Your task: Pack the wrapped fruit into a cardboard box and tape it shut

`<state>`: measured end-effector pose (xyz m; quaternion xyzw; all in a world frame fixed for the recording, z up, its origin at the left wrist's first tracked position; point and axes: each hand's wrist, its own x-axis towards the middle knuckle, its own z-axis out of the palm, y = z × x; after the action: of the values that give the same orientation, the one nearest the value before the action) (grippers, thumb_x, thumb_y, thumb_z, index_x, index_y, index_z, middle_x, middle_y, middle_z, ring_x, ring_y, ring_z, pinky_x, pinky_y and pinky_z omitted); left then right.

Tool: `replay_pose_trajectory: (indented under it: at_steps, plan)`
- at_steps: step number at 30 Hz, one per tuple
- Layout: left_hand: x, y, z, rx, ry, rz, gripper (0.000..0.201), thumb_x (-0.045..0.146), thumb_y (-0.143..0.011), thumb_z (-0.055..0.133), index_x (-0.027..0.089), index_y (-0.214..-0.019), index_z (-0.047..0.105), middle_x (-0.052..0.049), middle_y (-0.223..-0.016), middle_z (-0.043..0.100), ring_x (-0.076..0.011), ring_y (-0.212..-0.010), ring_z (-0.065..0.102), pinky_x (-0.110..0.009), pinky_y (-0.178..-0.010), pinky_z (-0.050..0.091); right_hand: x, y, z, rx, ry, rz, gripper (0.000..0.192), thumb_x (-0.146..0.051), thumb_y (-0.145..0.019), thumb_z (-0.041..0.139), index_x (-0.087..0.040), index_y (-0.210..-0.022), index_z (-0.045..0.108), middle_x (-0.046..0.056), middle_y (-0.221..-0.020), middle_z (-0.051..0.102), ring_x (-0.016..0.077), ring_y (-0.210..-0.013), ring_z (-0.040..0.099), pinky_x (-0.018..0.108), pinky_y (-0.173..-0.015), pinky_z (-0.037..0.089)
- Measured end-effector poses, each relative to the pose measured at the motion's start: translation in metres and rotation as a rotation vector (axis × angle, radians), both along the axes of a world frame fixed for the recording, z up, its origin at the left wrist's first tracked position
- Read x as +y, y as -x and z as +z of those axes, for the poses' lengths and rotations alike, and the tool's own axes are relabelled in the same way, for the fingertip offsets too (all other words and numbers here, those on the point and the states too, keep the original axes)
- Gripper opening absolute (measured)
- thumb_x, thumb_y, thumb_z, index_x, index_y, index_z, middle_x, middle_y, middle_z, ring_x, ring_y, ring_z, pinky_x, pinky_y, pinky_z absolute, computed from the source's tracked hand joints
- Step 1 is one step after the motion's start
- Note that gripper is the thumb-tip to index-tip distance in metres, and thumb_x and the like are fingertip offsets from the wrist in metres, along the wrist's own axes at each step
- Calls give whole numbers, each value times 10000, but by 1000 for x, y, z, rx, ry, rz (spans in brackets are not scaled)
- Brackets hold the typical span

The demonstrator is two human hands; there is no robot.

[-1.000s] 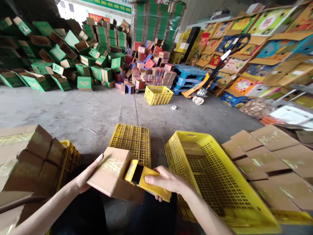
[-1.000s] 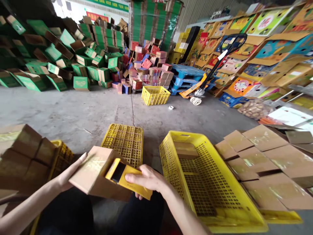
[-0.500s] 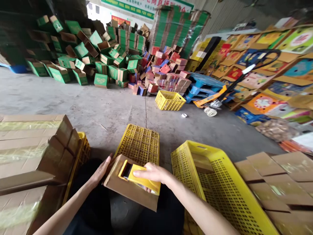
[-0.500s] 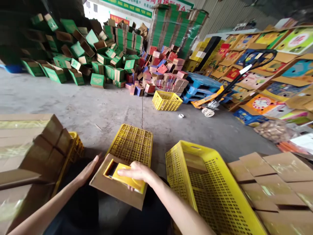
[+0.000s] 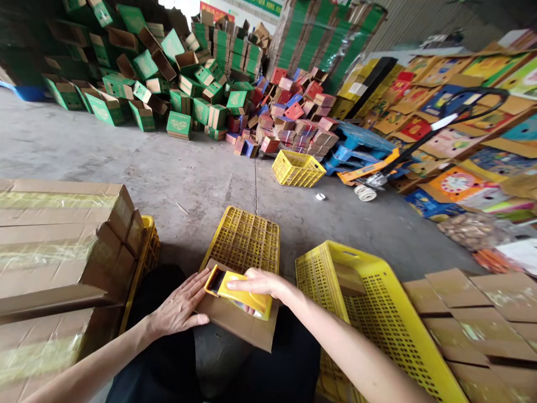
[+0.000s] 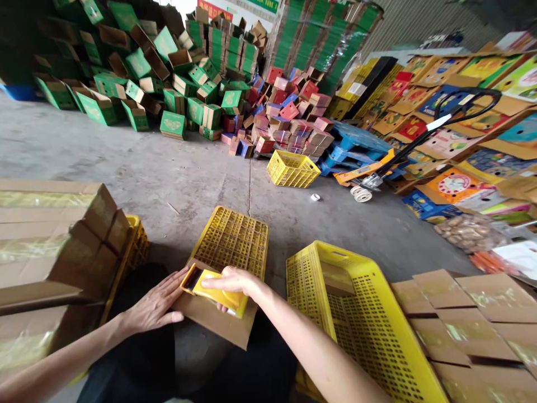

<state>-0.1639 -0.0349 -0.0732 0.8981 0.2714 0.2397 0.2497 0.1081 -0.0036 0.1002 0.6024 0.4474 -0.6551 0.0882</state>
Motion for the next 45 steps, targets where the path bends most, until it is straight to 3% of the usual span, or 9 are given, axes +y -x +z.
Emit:
replay_pose_trajectory:
  at_steps: [8,14,19,25,29,33,45]
  plan:
    - [8,-3,-13,24,-10,8,995,759,-921,579,283,-1703,187,-109,-1737,247,-388,-1584,291,-526,-1325,132,-8,2,-2,-22,-64,-12,425,-517,-982,640,-151,-766,645,110,-679,745,223,-618,748,317,-602,652]
    - [10,-2,-6,53,51,13,982,780,-901,586,297,-1688,250,-85,-1721,304,-374,-1577,319,-501,-1332,65,-21,-19,0,-43,-71,18,442,-565,-948,659,-163,-764,649,73,-617,713,218,-566,722,307,-558,625]
    - [9,0,-1,43,30,11,1007,765,-900,605,312,-1694,183,-93,-1718,312,-375,-1575,324,-526,-1324,10,-38,-37,0,-39,-82,-1,410,-557,-984,597,-168,-869,659,71,-640,723,217,-550,714,306,-544,602]
    - [2,-8,12,127,-16,-6,1083,825,-877,552,273,-1705,124,-121,-1734,252,-411,-1582,289,-580,-1303,-62,-40,-39,-3,-12,-86,3,372,-543,-991,591,-181,-927,648,61,-650,720,224,-571,720,320,-572,613]
    - [-2,-24,16,137,-35,-50,1150,832,-883,532,208,-1706,26,-138,-1747,182,-404,-1600,239,-532,-1324,19,-40,-40,-1,-17,-69,-3,390,-553,-990,593,-177,-897,639,60,-659,722,210,-581,718,314,-593,618]
    - [0,-33,15,99,3,-98,1171,835,-872,548,202,-1710,30,-130,-1756,144,-407,-1602,228,-501,-1327,117,-39,-37,1,-42,-69,9,429,-583,-975,604,-172,-858,644,91,-694,733,226,-604,729,327,-592,623]
    - [3,-31,10,35,74,-95,1176,814,-846,625,198,-1709,116,-146,-1750,178,-435,-1590,243,-542,-1324,133,-60,-66,1,-50,-92,-20,407,-579,-956,624,-177,-893,641,63,-636,732,196,-499,687,273,-491,579]
